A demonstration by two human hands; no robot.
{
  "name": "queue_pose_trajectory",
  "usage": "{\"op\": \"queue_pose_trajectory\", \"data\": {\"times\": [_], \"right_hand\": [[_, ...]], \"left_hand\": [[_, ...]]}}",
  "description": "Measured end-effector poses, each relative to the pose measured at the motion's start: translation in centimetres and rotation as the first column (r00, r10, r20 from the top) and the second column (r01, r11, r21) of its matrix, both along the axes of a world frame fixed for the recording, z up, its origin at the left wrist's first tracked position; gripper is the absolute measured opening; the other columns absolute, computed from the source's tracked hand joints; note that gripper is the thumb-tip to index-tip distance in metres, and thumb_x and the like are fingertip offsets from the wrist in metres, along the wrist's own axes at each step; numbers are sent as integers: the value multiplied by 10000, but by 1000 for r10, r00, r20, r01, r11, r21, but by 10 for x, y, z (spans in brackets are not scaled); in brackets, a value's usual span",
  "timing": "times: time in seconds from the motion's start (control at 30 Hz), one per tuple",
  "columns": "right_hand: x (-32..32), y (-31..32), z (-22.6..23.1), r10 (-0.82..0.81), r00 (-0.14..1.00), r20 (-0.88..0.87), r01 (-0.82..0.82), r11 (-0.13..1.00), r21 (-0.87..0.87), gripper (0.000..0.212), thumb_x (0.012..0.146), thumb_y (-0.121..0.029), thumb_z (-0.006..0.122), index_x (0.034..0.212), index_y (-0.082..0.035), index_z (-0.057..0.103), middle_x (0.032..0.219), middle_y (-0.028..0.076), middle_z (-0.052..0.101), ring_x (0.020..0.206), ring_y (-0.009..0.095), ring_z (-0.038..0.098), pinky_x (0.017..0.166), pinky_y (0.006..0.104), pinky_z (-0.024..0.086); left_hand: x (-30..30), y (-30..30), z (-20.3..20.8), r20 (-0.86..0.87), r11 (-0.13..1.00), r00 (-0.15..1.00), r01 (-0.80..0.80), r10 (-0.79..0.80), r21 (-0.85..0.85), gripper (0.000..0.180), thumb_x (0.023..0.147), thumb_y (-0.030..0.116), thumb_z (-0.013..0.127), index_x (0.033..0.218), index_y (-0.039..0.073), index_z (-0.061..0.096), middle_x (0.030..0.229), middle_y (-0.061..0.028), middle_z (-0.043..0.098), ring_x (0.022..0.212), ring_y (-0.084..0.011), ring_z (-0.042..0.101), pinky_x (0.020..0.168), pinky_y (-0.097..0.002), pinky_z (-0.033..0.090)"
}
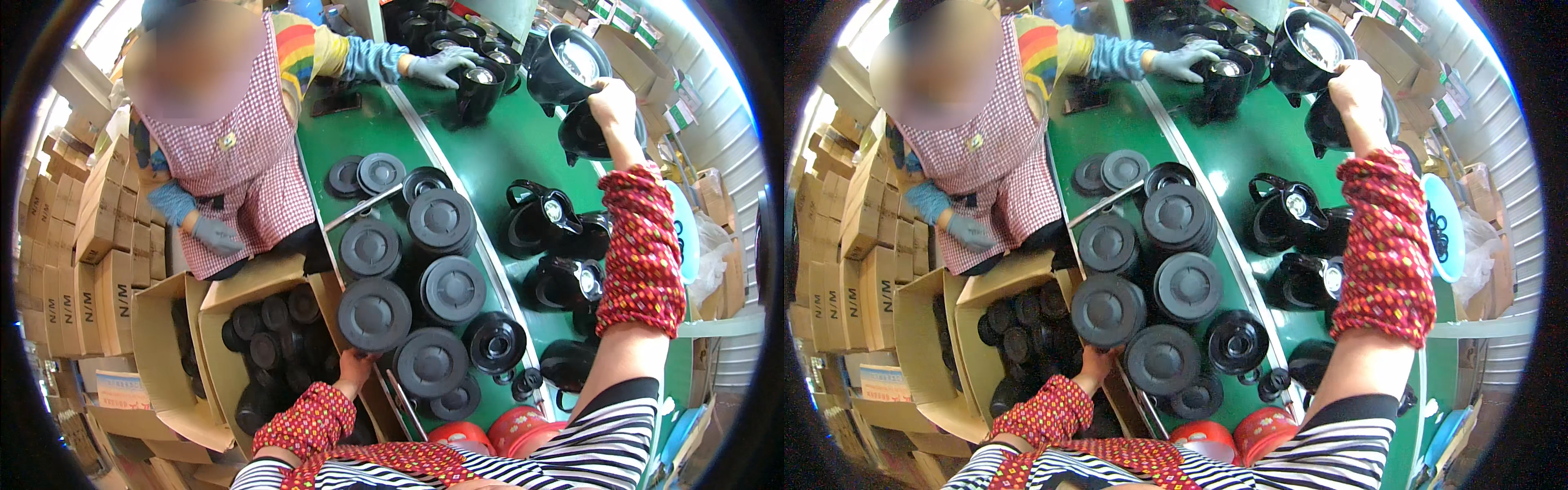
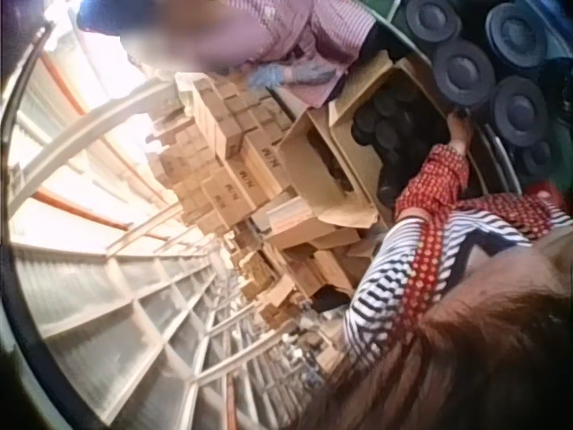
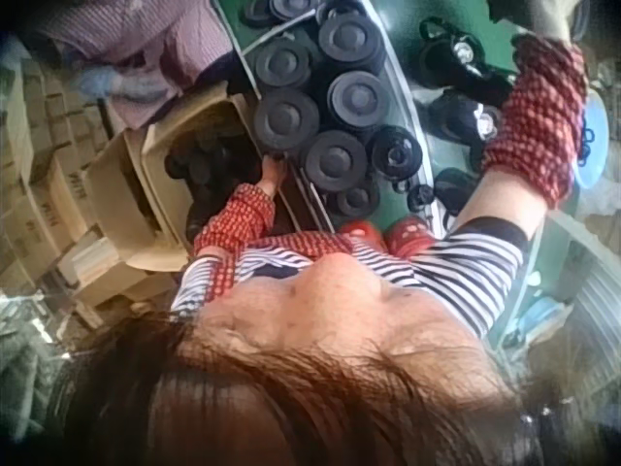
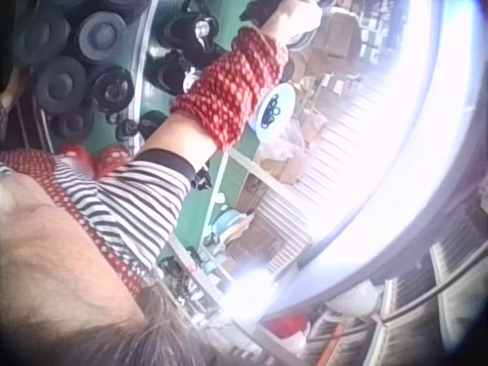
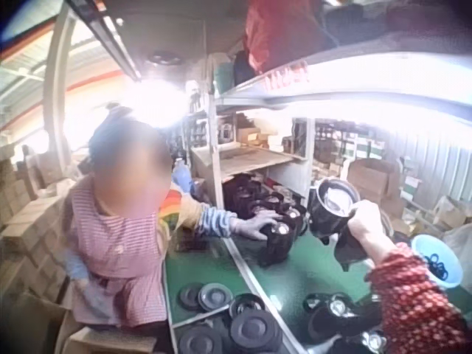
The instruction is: The person picks black kettle bodies and lids from a cardboard box, inserts a metal spout into each kettle, and places the assembled units on a green workbench. The person also stacks loose lids on the table while another worker assembles kettles nearby.
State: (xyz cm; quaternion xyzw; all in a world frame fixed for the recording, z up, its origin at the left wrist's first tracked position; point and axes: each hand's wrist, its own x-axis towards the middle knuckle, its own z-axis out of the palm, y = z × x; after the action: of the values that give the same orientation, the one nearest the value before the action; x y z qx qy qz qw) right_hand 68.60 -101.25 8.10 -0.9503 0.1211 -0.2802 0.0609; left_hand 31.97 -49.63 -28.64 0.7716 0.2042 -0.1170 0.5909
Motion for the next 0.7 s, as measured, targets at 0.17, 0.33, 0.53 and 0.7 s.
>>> {"op": "queue_pose_trajectory", "data": {"times": [0.17, 0.33, 0.53, 0.7], "right_hand": [[-97, 72, 68, 127, 990, -55, -137, 957, -257, 377, 795, -178, 681, 1158, -136, 777, 1102, 183, 757, 1033, 334, 733, 956, 395, 539], [-198, 110, 78, 480, 877, -38, -469, 870, 151, 459, 843, -98, 696, 1301, -95, 671, 1230, 88, 713, 1113, 225, 691, 1012, 369, 512], [-377, 326, 92, 739, 655, -161, -580, 627, 519, 420, 715, 144, 656, 1091, -31, 722, 1020, 66, 726, 1010, 127, 682, 915, 296, 530], [-470, 486, 32, 735, 644, -214, -558, 642, 525, 272, 693, 88, 646, 923, -20, 743, 762, 137, 717, 711, 217, 724, 681, 335, 549]], "left_hand": [[13, 6, 25, -207, 963, 959, 227, -195, 147, 449, 929, 422, 756, 988, -23, 780, 849, -178, 761, 842, -275, 754, 756, -431, 551], [-13, 20, 33, -97, 907, 965, 262, -244, 329, 403, 944, 434, 697, 931, 46, 804, 838, -224, 733, 791, -416, 718, 781, -474, 569], [-111, 154, 86, -211, 823, 894, 242, -395, -514, 366, 1041, 275, 608, 1251, -17, 673, 1122, -137, 741, 957, -232, 728, 804, -359, 595], [-144, 330, 171, -80, 914, 997, -22, -12, -405, 385, 1072, 328, 585, 1282, 13, 654, 1134, -99, 732, 1043, -183, 695, 901, -336, 569]]}}
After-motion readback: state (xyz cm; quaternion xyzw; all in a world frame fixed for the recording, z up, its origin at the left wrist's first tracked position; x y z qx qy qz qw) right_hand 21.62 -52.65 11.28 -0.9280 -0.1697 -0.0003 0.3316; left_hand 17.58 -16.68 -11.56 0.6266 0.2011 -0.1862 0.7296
